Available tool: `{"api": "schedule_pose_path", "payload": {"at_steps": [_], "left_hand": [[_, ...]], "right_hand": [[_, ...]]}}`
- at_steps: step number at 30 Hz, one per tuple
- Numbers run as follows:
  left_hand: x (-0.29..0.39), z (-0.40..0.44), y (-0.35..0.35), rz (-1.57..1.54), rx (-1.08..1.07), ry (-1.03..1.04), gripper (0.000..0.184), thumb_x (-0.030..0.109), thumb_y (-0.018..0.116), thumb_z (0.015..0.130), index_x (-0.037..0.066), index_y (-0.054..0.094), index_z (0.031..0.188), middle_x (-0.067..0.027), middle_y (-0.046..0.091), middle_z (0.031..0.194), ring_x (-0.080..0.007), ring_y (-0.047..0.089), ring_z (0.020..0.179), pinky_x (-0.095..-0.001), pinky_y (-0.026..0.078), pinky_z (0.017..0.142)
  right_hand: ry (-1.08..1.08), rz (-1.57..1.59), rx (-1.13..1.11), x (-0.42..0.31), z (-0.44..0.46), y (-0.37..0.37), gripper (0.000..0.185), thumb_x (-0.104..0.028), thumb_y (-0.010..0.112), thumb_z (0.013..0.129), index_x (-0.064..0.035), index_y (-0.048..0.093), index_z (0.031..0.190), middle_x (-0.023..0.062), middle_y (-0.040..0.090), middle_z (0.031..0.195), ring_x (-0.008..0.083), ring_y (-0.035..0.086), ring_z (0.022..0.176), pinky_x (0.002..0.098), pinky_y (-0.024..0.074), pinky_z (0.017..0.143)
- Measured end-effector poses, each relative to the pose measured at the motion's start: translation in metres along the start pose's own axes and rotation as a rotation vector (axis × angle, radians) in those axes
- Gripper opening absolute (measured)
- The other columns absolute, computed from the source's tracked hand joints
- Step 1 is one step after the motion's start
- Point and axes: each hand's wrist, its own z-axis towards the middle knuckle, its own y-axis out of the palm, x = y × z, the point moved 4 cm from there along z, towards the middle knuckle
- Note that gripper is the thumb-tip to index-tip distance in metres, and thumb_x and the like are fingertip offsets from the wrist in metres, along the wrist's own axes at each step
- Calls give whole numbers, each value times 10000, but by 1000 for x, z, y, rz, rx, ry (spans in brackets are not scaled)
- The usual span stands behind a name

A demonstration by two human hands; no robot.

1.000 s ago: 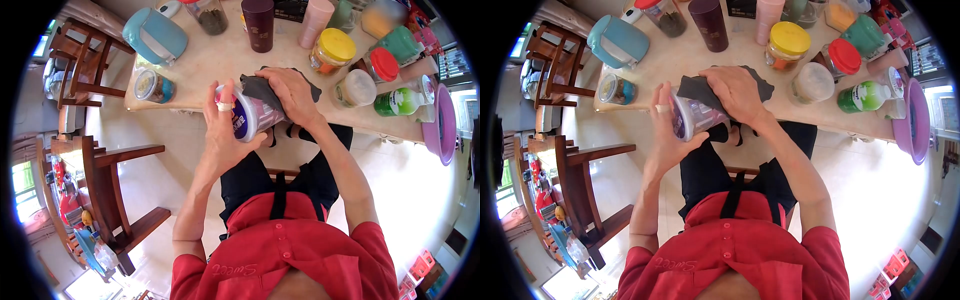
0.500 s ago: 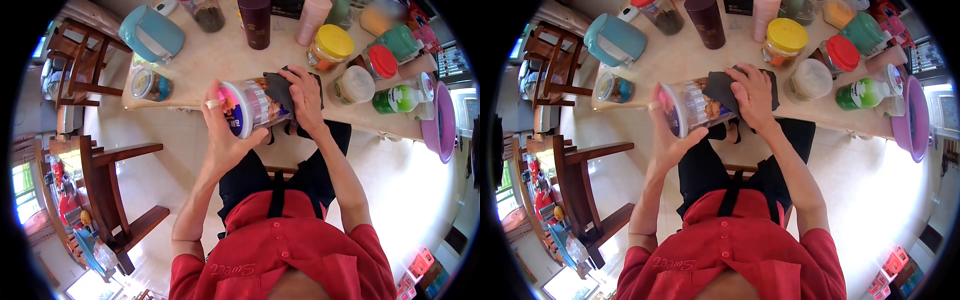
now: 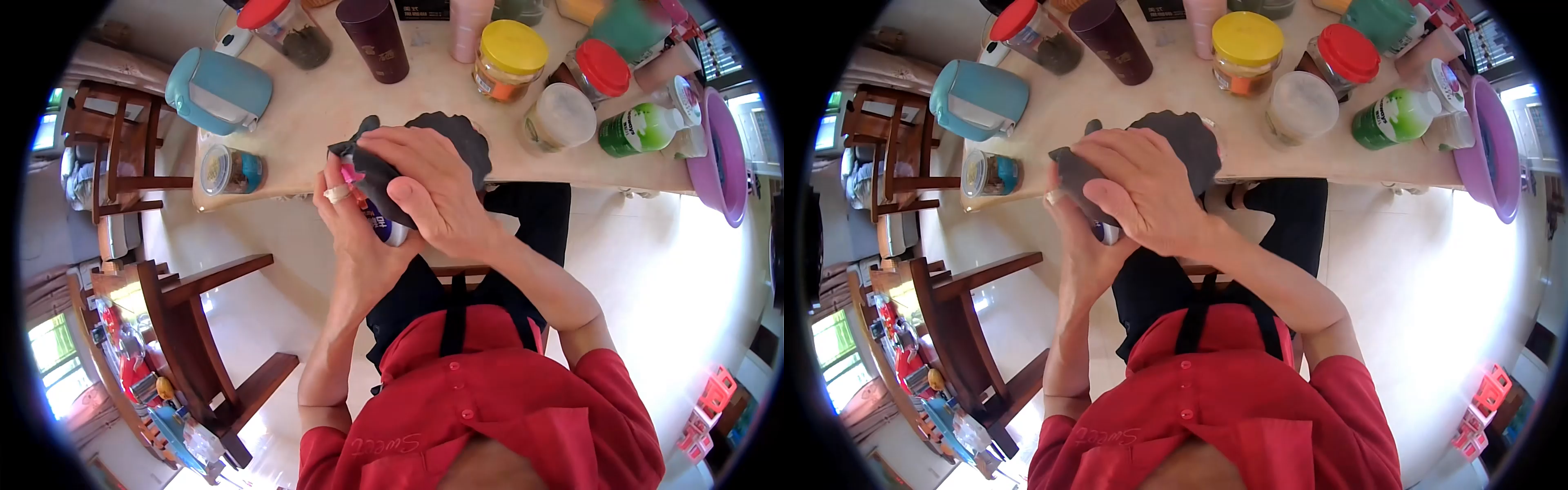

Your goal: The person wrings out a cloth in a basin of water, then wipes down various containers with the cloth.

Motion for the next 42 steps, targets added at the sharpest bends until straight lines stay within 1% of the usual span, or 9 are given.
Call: {"api": "schedule_pose_path", "payload": {"at_steps": [3, 12, 17, 25, 27, 30, 33, 37, 42], "left_hand": [[-13, 1, -1, -39, 28, 2, 1178, 110, 860, 612, 9, 76, 1485, -247, 231, 1372, -398, 346, 1267, -441, 393, 1008], [-41, 3, -13, -291, 23, -171, 1250, 159, 855, 678, 41, -58, 1523, -181, 236, 1355, -314, 353, 1287, -431, 373, 1050], [-36, 3, -12, -236, 41, -192, 1225, 184, 851, 684, 41, -28, 1525, -183, 243, 1355, -310, 345, 1288, -429, 360, 1060], [-19, -2, -4, -63, 27, -108, 1219, 177, 859, 658, 24, 5, 1515, -236, 263, 1327, -372, 353, 1235, -458, 330, 1050], [-18, -3, -1, -64, 8, -160, 1216, 166, 859, 651, 21, 14, 1512, -248, 265, 1327, -388, 347, 1234, -464, 324, 1049], [-10, -5, 2, -53, 25, 74, 1189, 94, 843, 622, 26, 52, 1507, -267, 232, 1385, -399, 319, 1258, -460, 326, 1054], [-7, -5, -1, 40, -24, 71, 1195, 87, 840, 604, 33, 61, 1510, -246, 221, 1410, -386, 314, 1271, -451, 322, 1061], [-17, -1, -3, -36, 0, 1, 1187, 94, 832, 599, 43, 76, 1513, -222, 220, 1425, -371, 309, 1283, -445, 315, 1069], [-16, 2, -7, 11, -48, 54, 1216, 143, 859, 589, 40, 78, 1515, -211, 213, 1436, -360, 299, 1302, -439, 304, 1079]], "right_hand": [[-95, -96, -87, 18, 3, 0, 358, -335, 553, 914, -92, 626, 1167, 112, 620, 1119, 304, 594, 1024, 394, 421, 930], [0, -223, -29, 72, -10, -11, 295, -265, 561, 895, -91, 673, 1106, 76, 656, 1068, 265, 602, 1020, 409, 403, 952], [161, -255, 201, 92, -33, -22, 305, -239, 484, 941, -71, 664, 1121, 99, 627, 1131, 281, 549, 1130, 444, 331, 1031], [160, -143, 177, 22, -40, -3, 330, -182, 480, 949, -42, 614, 1216, 133, 547, 1302, 330, 442, 1294, 476, 251, 1111], [158, -5, 105, 3, -31, -2, 353, -208, 425, 980, -7, 606, 1206, 138, 569, 1304, 320, 478, 1277, 461, 251, 1113], [140, 162, -12, 1, -18, -6, 338, -214, 446, 968, -33, 633, 1183, 131, 608, 1244, 313, 541, 1198, 445, 327, 1066], [-18, -71, -126, 18, -6, -12, 334, -221, 459, 958, -48, 638, 1180, 131, 625, 1208, 310, 573, 1134, 429, 390, 1004], [10, -155, -99, 52, -5, -17, 293, -279, 505, 946, -125, 664, 1138, 63, 663, 1123, 240, 595, 1072, 399, 396, 974], [106, -115, -12, 74, -18, -29, 283, -233, 481, 951, -87, 676, 1095, 68, 688, 1063, 248, 609, 1044, 386, 395, 974]]}}
